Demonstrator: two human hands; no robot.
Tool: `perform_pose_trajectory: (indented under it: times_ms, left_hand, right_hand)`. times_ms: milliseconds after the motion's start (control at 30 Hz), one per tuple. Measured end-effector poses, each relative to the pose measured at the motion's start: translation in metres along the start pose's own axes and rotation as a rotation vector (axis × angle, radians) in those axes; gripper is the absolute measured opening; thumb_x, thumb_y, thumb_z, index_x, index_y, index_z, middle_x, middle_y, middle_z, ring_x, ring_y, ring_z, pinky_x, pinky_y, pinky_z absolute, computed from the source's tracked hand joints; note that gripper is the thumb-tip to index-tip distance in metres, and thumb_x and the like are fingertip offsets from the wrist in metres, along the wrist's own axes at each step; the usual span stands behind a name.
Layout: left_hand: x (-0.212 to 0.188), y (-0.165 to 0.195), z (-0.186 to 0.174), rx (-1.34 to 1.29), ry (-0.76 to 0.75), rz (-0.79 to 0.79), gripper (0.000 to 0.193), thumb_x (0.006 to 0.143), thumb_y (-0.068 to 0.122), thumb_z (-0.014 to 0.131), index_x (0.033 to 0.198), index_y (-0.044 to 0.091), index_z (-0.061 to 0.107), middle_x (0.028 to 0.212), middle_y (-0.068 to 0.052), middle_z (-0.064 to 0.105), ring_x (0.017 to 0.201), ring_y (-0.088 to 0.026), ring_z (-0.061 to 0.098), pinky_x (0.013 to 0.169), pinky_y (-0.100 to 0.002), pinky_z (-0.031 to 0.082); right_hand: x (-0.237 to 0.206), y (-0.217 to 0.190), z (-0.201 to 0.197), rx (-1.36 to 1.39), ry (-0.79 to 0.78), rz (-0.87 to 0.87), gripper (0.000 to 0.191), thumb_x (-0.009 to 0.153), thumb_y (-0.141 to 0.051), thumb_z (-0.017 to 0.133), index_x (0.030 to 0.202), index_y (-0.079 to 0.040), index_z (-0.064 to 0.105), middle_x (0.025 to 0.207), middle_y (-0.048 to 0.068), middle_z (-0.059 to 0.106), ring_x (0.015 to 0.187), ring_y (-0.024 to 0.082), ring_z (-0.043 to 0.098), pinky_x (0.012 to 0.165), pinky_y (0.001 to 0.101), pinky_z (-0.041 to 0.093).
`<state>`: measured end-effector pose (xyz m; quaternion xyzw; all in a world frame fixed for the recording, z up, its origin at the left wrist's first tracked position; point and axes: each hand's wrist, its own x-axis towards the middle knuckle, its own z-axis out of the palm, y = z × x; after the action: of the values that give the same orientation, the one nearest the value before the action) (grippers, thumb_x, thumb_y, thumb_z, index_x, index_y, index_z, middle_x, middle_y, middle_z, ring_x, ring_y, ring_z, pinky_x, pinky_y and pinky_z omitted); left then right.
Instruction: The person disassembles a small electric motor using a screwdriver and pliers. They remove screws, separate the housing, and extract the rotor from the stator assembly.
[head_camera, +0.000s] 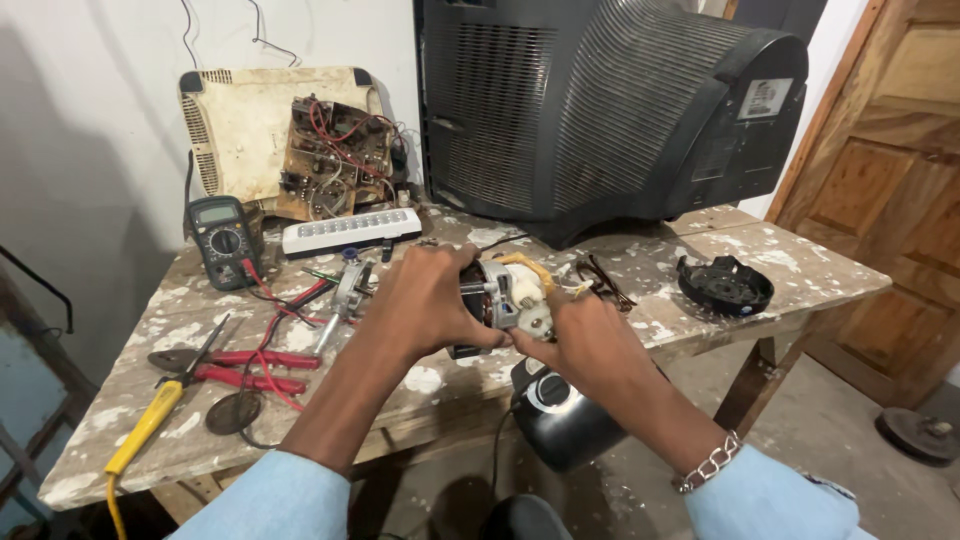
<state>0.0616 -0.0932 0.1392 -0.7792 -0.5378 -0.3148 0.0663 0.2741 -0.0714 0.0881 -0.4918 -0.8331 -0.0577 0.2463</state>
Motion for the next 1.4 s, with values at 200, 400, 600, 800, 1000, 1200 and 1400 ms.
perform_pose_trajectory:
  times_ms: [200, 400, 600, 800, 1000, 1200, 1400]
  left_hand:
    - [-0.002, -0.001, 0.0, -0.082, -0.024, -0.058, 0.068, 0.043, 0.044, 0.093, 0.095, 0.003, 0.075, 0.073, -0.017, 0.074, 0.071, -0.031, 0.075, 0.073, -0.042, 0.061]
    - [0.0, -0.001, 0.006, -0.061, 0.034, 0.021, 0.07, 0.041, 0.042, 0.095, 0.094, 0.001, 0.074, 0.073, -0.017, 0.073, 0.069, -0.033, 0.072, 0.068, -0.044, 0.059]
    - [-0.003, -0.01, 0.004, -0.148, -0.012, -0.047, 0.065, 0.043, 0.042, 0.093, 0.089, 0.001, 0.074, 0.073, -0.015, 0.074, 0.067, -0.029, 0.075, 0.07, -0.041, 0.061]
    - [-0.004, -0.013, 0.003, -0.169, 0.022, 0.027, 0.065, 0.043, 0.038, 0.093, 0.093, 0.001, 0.074, 0.077, -0.016, 0.075, 0.071, -0.029, 0.074, 0.071, -0.041, 0.06]
    - [-0.003, -0.011, -0.001, -0.154, 0.058, 0.047, 0.067, 0.043, 0.038, 0.094, 0.096, 0.002, 0.073, 0.082, -0.018, 0.074, 0.074, -0.032, 0.073, 0.072, -0.043, 0.059]
    - [-0.006, -0.005, 0.001, -0.135, -0.006, 0.011, 0.07, 0.043, 0.041, 0.094, 0.098, 0.003, 0.074, 0.082, -0.016, 0.076, 0.074, -0.03, 0.075, 0.075, -0.041, 0.06]
    - [-0.002, -0.003, 0.002, -0.07, 0.035, 0.042, 0.077, 0.04, 0.043, 0.097, 0.101, 0.001, 0.073, 0.076, -0.018, 0.074, 0.072, -0.035, 0.073, 0.072, -0.045, 0.059]
  right_hand:
    - [-0.003, 0.008, 0.002, -0.129, 0.248, -0.356, 0.065, 0.085, -0.039, 0.075, 0.115, 0.016, 0.06, 0.074, 0.025, 0.068, 0.059, 0.039, 0.07, 0.051, 0.0469, 0.057]
    - [-0.001, 0.008, 0.011, -0.099, -0.002, 0.018, 0.057, 0.092, -0.052, 0.072, 0.105, 0.002, 0.06, 0.069, 0.021, 0.069, 0.066, 0.037, 0.071, 0.064, 0.0448, 0.059]
    - [-0.003, 0.021, 0.012, -0.232, 0.106, -0.3, 0.06, 0.089, -0.043, 0.069, 0.117, 0.007, 0.053, 0.075, 0.022, 0.069, 0.061, 0.04, 0.069, 0.057, 0.0483, 0.056]
    - [-0.002, 0.026, 0.015, -0.192, -0.024, -0.209, 0.059, 0.092, -0.045, 0.068, 0.123, 0.003, 0.051, 0.077, 0.018, 0.07, 0.065, 0.037, 0.07, 0.063, 0.0477, 0.055]
    - [-0.001, 0.026, 0.008, -0.201, 0.224, -0.449, 0.06, 0.088, -0.039, 0.072, 0.12, 0.008, 0.053, 0.084, 0.022, 0.069, 0.056, 0.034, 0.069, 0.052, 0.043, 0.057]
    - [0.0, 0.014, 0.004, -0.191, -0.045, -0.169, 0.06, 0.09, -0.053, 0.069, 0.113, 0.001, 0.057, 0.069, 0.017, 0.071, 0.057, 0.031, 0.069, 0.059, 0.0411, 0.057]
    - [-0.002, 0.013, 0.005, -0.281, 0.091, -0.266, 0.061, 0.087, -0.052, 0.069, 0.103, 0.006, 0.06, 0.068, 0.017, 0.069, 0.058, 0.033, 0.069, 0.054, 0.0437, 0.056]
